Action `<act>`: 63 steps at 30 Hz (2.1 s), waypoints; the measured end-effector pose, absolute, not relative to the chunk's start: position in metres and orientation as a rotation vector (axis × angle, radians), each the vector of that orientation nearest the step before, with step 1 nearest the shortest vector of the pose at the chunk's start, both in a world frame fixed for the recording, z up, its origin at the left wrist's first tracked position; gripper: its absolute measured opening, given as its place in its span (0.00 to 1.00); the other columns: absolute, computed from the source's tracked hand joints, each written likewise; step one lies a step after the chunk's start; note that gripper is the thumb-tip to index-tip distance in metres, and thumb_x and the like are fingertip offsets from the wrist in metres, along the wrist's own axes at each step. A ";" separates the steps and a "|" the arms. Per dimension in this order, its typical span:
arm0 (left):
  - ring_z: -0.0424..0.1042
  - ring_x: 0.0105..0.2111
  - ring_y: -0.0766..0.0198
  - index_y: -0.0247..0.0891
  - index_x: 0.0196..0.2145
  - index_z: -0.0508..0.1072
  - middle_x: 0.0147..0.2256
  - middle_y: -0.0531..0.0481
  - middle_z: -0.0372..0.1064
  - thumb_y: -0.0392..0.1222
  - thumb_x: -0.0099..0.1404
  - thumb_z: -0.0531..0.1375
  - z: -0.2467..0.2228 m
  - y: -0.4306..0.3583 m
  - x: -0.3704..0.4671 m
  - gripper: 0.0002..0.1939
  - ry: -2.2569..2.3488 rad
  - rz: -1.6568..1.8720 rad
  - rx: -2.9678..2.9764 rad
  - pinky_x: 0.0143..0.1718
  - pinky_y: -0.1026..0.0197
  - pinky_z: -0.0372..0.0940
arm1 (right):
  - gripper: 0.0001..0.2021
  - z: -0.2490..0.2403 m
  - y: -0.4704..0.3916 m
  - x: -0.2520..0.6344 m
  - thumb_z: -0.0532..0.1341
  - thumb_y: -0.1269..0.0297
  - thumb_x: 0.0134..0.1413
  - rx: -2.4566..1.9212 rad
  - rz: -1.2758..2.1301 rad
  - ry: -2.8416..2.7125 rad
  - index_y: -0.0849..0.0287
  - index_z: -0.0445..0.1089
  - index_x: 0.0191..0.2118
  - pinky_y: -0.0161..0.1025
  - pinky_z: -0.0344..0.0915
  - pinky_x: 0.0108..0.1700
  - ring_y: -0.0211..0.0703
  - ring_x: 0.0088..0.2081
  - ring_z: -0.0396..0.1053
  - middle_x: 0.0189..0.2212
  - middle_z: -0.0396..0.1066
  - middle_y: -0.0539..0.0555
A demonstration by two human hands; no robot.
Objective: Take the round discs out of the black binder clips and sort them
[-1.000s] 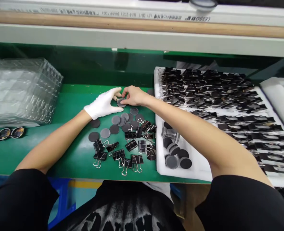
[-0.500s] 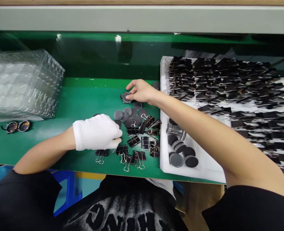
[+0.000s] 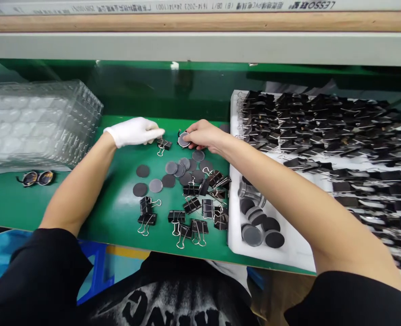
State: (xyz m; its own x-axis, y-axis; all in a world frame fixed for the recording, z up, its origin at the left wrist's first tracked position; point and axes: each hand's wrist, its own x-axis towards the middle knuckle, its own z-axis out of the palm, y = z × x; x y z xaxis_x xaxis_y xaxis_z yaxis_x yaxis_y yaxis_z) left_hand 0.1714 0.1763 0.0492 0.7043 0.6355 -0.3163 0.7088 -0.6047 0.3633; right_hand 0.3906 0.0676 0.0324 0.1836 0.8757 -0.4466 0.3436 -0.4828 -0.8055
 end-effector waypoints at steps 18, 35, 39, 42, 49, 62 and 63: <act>0.77 0.41 0.49 0.39 0.38 0.76 0.33 0.43 0.73 0.58 0.78 0.45 0.059 0.141 0.208 0.27 1.481 0.482 2.497 0.46 0.49 0.66 | 0.13 0.035 0.074 0.401 0.79 0.67 0.41 -1.964 1.210 -1.336 0.55 0.77 0.31 0.41 0.70 0.27 0.46 0.28 0.74 0.26 0.76 0.54; 0.70 0.58 0.39 0.43 0.64 0.67 0.58 0.33 0.70 0.57 0.78 0.45 0.012 0.139 0.223 0.26 1.821 0.156 2.371 0.58 0.39 0.65 | 0.24 0.051 0.070 0.402 0.77 0.69 0.42 -2.064 0.728 -2.239 0.59 0.80 0.49 0.47 0.71 0.43 0.58 0.46 0.77 0.43 0.79 0.59; 0.70 0.59 0.41 0.43 0.62 0.68 0.55 0.37 0.71 0.59 0.78 0.47 0.009 0.137 0.224 0.26 1.814 0.257 2.332 0.58 0.42 0.63 | 0.20 0.038 0.072 0.397 0.75 0.64 0.45 -1.813 0.739 -2.292 0.58 0.81 0.48 0.48 0.67 0.45 0.57 0.43 0.75 0.38 0.77 0.56; 0.70 0.58 0.42 0.40 0.58 0.71 0.55 0.37 0.71 0.58 0.80 0.43 0.010 0.135 0.226 0.26 1.810 0.312 2.280 0.57 0.43 0.63 | 0.19 0.028 0.072 0.392 0.75 0.62 0.46 -1.722 0.748 -2.269 0.58 0.80 0.46 0.48 0.65 0.44 0.56 0.41 0.73 0.37 0.76 0.55; 0.68 0.56 0.46 0.38 0.55 0.72 0.53 0.40 0.71 0.60 0.80 0.43 0.007 0.137 0.226 0.28 1.802 0.361 2.221 0.53 0.46 0.60 | 0.19 0.025 0.068 0.387 0.74 0.61 0.46 -1.633 0.705 -2.277 0.57 0.81 0.46 0.46 0.62 0.43 0.53 0.40 0.72 0.39 0.75 0.55; 0.70 0.53 0.48 0.41 0.49 0.74 0.51 0.41 0.74 0.57 0.80 0.44 0.002 0.141 0.225 0.24 1.734 0.510 2.149 0.57 0.44 0.59 | 0.25 0.018 0.071 0.389 0.75 0.53 0.49 -1.645 0.660 -2.306 0.58 0.80 0.52 0.48 0.67 0.47 0.55 0.44 0.74 0.43 0.76 0.57; 0.71 0.52 0.50 0.41 0.46 0.74 0.49 0.41 0.75 0.56 0.80 0.44 0.001 0.142 0.222 0.23 1.672 0.601 2.135 0.57 0.45 0.59 | 0.27 0.022 0.069 0.389 0.75 0.52 0.49 -1.665 0.659 -2.309 0.59 0.79 0.53 0.49 0.68 0.47 0.55 0.44 0.73 0.43 0.76 0.58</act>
State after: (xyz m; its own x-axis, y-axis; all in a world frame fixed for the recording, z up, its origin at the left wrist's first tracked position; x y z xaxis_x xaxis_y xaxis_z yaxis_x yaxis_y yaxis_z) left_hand 0.2222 0.1417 0.0008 0.2082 0.9722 0.1070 0.8182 -0.2331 0.5256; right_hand 0.3885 0.0694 0.0219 -0.3344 0.9389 -0.0820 0.8407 0.2578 -0.4761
